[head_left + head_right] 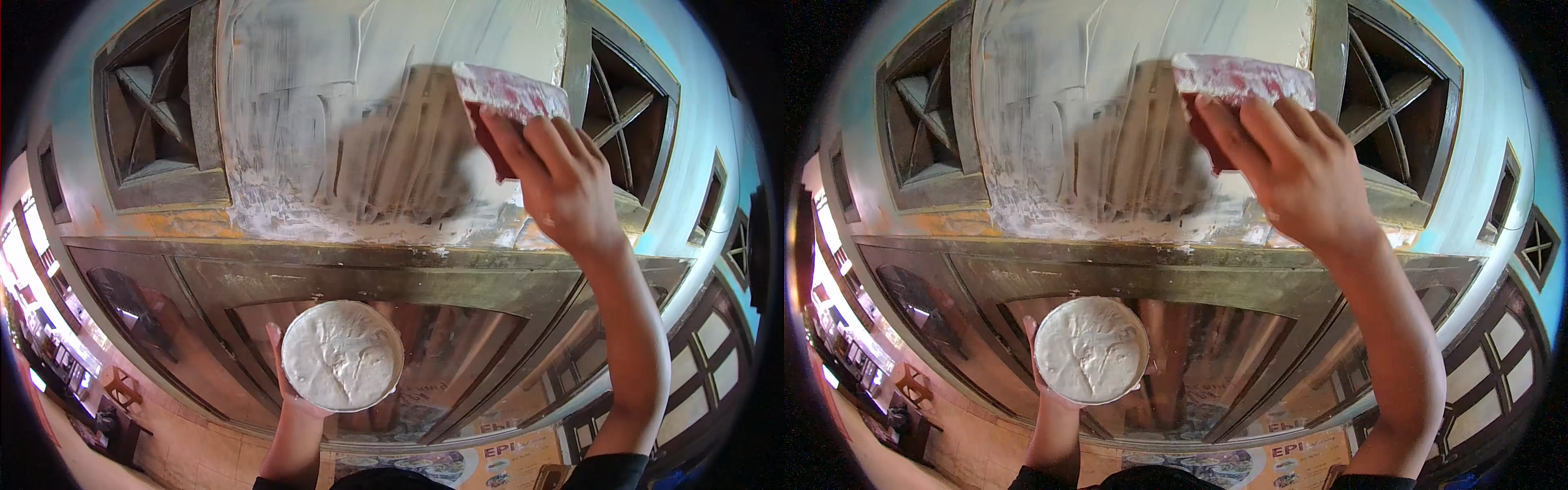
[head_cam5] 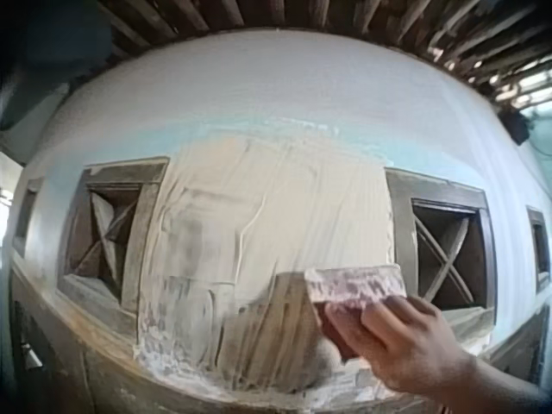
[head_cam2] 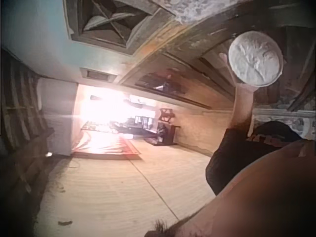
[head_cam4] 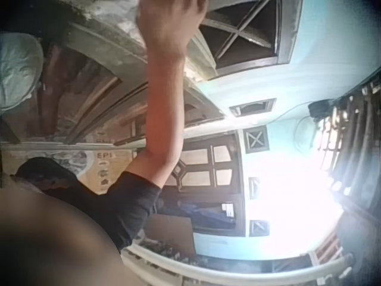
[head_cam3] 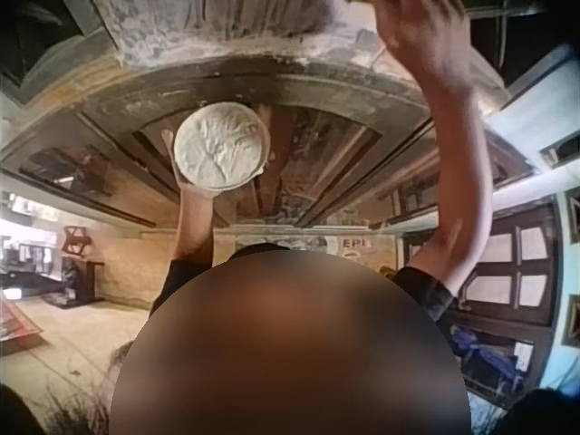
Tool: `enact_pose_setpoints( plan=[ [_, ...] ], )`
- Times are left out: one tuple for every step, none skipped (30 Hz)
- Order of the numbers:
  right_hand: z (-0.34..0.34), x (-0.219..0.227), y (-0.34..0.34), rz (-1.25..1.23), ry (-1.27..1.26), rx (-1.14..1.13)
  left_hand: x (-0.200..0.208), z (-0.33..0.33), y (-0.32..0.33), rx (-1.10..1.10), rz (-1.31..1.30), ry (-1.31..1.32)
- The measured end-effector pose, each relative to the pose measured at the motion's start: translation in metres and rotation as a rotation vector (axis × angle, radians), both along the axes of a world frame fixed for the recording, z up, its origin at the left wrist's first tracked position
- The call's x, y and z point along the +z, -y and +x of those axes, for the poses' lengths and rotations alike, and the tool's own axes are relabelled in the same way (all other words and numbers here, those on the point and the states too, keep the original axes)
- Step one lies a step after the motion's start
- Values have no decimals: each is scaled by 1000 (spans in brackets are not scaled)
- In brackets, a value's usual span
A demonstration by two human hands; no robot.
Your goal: Applying wall filler or putty to the interface between a wooden cabinet and the wall using a putty knife.
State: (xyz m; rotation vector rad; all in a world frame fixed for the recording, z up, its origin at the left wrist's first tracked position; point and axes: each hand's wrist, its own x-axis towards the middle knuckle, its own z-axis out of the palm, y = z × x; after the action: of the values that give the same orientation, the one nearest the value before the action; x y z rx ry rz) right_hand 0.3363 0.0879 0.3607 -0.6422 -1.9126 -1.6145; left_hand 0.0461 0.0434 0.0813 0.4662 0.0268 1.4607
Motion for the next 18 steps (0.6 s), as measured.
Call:
enact_pose_setpoints(
  plan=[
    [4,3,-4,-1,-1,-39,4,3,0,-71,-30,159],
    [7,0,-7,-14,25,-31,8,5,1,-141,-61,317],
    [9,-10,-7,-52,52,-67,11,10,2,-144,-60,318],
    [7,-26,-7,-84,91,-48,15,13,4,-113,-27,192],
    [5,-46,-7,-116,129,-31,18,13,5,-83,5,64],
    [4,-66,-4,-159,156,14,21,13,7,-80,6,66],
    [3,-85,-1,-203,184,60,24,13,9,-126,50,12],
    [1,-102,5,-202,186,61,25,12,9,-175,94,-43],
    [-1,-118,10,-229,214,74,21,9,10,-165,93,-41],
    [-4,-121,14,-255,243,79,19,8,9,-156,75,2],
    [-6,-118,17,-253,246,80,21,9,9,-148,58,44],
    [-7,-110,23,-223,234,92,24,10,12,-163,83,24],
    [-8,-100,29,-195,221,105,29,14,12,-161,82,27],
    [-11,-86,28,-110,158,120,31,16,13,-191,123,61],
    [-9,-69,26,-79,129,93,32,17,14,-221,163,96],
    [-9,-52,22,-84,68,68,32,16,15,-214,158,96],
    [-7,-41,19,-86,7,37,32,15,16,-266,179,126],
    [-4,-38,12,-89,7,37,32,14,17,-317,200,156]
  ],
)
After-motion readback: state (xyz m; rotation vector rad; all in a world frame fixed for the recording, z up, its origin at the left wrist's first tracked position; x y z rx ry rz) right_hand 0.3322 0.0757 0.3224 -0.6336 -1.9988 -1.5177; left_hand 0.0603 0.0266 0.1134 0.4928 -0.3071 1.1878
